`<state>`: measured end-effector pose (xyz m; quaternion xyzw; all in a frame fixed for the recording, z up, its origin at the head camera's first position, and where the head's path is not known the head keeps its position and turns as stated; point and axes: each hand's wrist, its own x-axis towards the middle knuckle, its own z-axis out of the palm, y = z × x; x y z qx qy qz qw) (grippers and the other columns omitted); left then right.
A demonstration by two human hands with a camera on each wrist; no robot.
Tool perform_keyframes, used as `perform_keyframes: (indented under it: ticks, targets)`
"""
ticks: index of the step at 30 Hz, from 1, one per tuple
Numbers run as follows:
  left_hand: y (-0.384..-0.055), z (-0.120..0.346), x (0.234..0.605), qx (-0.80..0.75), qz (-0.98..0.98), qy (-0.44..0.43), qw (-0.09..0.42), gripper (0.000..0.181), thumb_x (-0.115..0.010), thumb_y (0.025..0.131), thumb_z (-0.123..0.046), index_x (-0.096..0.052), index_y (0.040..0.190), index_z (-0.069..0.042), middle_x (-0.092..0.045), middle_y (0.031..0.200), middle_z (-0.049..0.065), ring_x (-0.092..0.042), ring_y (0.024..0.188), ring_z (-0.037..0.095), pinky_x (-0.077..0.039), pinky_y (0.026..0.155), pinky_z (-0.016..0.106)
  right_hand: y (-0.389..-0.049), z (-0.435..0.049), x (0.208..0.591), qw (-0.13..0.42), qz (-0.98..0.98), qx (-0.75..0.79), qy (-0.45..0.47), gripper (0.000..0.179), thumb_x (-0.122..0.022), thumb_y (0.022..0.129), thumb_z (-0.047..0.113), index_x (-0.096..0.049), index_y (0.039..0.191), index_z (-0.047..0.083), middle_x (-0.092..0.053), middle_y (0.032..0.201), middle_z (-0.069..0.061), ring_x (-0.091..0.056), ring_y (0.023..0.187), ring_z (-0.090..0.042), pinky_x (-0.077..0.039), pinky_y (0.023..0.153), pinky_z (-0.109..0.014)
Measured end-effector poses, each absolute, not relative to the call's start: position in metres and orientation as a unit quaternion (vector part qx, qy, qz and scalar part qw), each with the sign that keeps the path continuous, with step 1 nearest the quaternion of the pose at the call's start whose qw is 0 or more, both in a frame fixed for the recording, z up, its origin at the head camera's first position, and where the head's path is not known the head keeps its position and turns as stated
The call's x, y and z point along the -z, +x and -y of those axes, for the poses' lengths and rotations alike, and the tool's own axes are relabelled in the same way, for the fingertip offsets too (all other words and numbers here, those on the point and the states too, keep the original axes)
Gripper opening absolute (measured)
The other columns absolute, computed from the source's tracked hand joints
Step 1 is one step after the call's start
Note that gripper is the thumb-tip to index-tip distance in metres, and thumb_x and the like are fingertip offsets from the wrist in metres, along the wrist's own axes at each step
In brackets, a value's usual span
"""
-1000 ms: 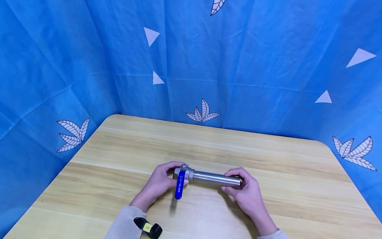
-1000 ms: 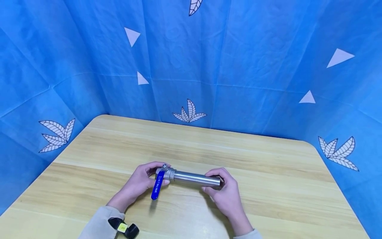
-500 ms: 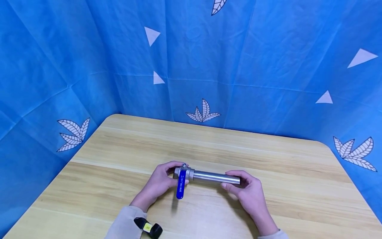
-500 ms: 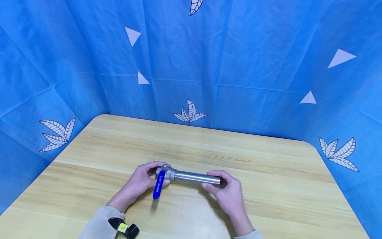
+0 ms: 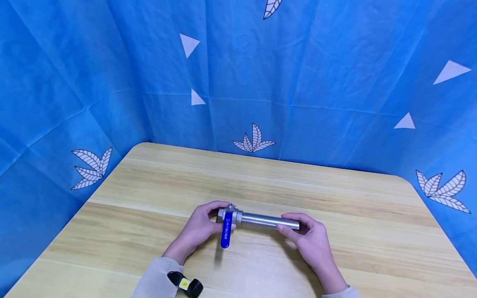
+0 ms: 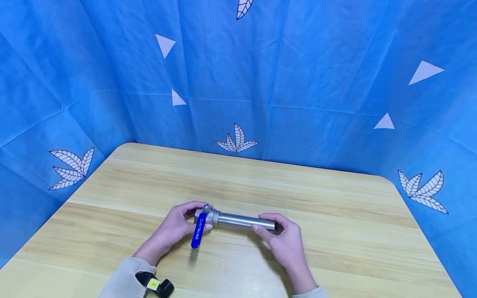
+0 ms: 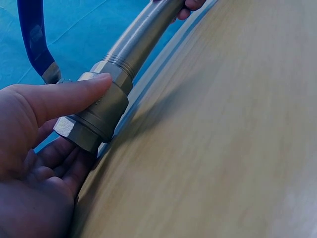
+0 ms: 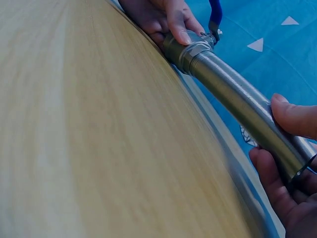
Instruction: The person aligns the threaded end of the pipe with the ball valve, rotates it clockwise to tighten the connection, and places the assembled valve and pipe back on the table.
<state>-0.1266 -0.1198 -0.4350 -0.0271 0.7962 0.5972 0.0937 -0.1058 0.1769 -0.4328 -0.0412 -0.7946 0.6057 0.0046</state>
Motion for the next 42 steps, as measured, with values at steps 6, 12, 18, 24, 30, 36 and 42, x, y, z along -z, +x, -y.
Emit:
perform_keyframes:
  ticks: [6,12,18,24,30,36,42]
  targets:
    - [-0.1262,0.1205,0.435,-0.598,-0.795,-0.028,0.095,0.058,-0.096,0.079,-0.017,-0.075,0.132,-0.024,-0.075,0.131,-0.001,-0.067,0.127,0.027,-0.046,0.116,0.058,-0.1056,-0.179,0.4331,-0.006,0.778,-0.627,-0.042,0.041,-0.095,0.081,0.012,-0.079,0.118,0.005,-0.078,0.103,-0.001,-0.071,0.089,-0.009,-0.061,0.077,-0.021]
    - [-0.1251,0.122,0.4348,-0.609,-0.787,-0.025,0.094,0.058,-0.096,0.08,-0.018,-0.075,0.134,-0.021,-0.075,0.132,0.002,-0.068,0.129,0.029,-0.046,0.117,0.059,-0.1042,-0.1817,0.432,-0.001,0.746,-0.666,-0.003,0.061,-0.093,0.072,-0.007,-0.071,0.129,0.0,-0.078,0.113,0.002,-0.074,0.1,-0.011,-0.061,0.089,-0.02]
    - [-0.126,0.1223,0.435,-0.608,-0.788,-0.024,0.098,0.057,-0.095,0.08,-0.016,-0.076,0.132,-0.024,-0.075,0.133,0.001,-0.068,0.127,0.028,-0.049,0.113,0.055,-0.1029,-0.1812,0.4315,0.034,0.753,-0.657,0.032,0.05,-0.088,0.069,-0.017,-0.073,0.115,-0.003,-0.077,0.1,0.0,-0.072,0.091,-0.011,-0.062,0.081,-0.021]
    - [-0.1281,0.1228,0.4364,-0.607,-0.788,-0.026,0.099,0.056,-0.096,0.079,-0.016,-0.077,0.13,-0.028,-0.076,0.13,-0.002,-0.069,0.124,0.024,-0.049,0.11,0.048,-0.102,-0.1806,0.4303,0.049,0.762,-0.645,0.03,0.049,-0.09,0.066,-0.017,-0.077,0.11,0.001,-0.075,0.1,0.0,-0.071,0.09,-0.013,-0.06,0.084,-0.02]
    - [-0.1271,0.123,0.4361,-0.612,-0.784,-0.03,0.101,0.056,-0.096,0.078,-0.015,-0.077,0.13,-0.027,-0.076,0.13,-0.001,-0.068,0.125,0.025,-0.047,0.113,0.054,-0.1019,-0.18,0.4288,0.056,0.767,-0.638,0.017,0.05,-0.093,0.065,-0.014,-0.079,0.11,0.001,-0.077,0.101,0.001,-0.075,0.09,-0.013,-0.06,0.087,-0.019]
    - [-0.1272,0.1232,0.4354,-0.616,-0.781,-0.029,0.102,0.054,-0.095,0.08,-0.016,-0.077,0.13,-0.026,-0.076,0.128,-0.001,-0.069,0.126,0.025,-0.046,0.114,0.057,-0.102,-0.1801,0.4278,0.049,0.751,-0.659,-0.005,0.051,-0.094,0.066,-0.012,-0.078,0.114,-0.003,-0.081,0.1,0.003,-0.077,0.089,-0.01,-0.064,0.083,-0.021]
    - [-0.1279,0.1234,0.4351,-0.615,-0.781,-0.03,0.104,0.054,-0.095,0.08,-0.017,-0.076,0.13,-0.026,-0.076,0.129,-0.001,-0.069,0.125,0.025,-0.047,0.113,0.055,-0.1025,-0.1806,0.4284,0.046,0.743,-0.667,-0.015,0.052,-0.095,0.069,-0.01,-0.077,0.117,-0.004,-0.082,0.101,0.004,-0.079,0.089,-0.011,-0.065,0.081,-0.024]
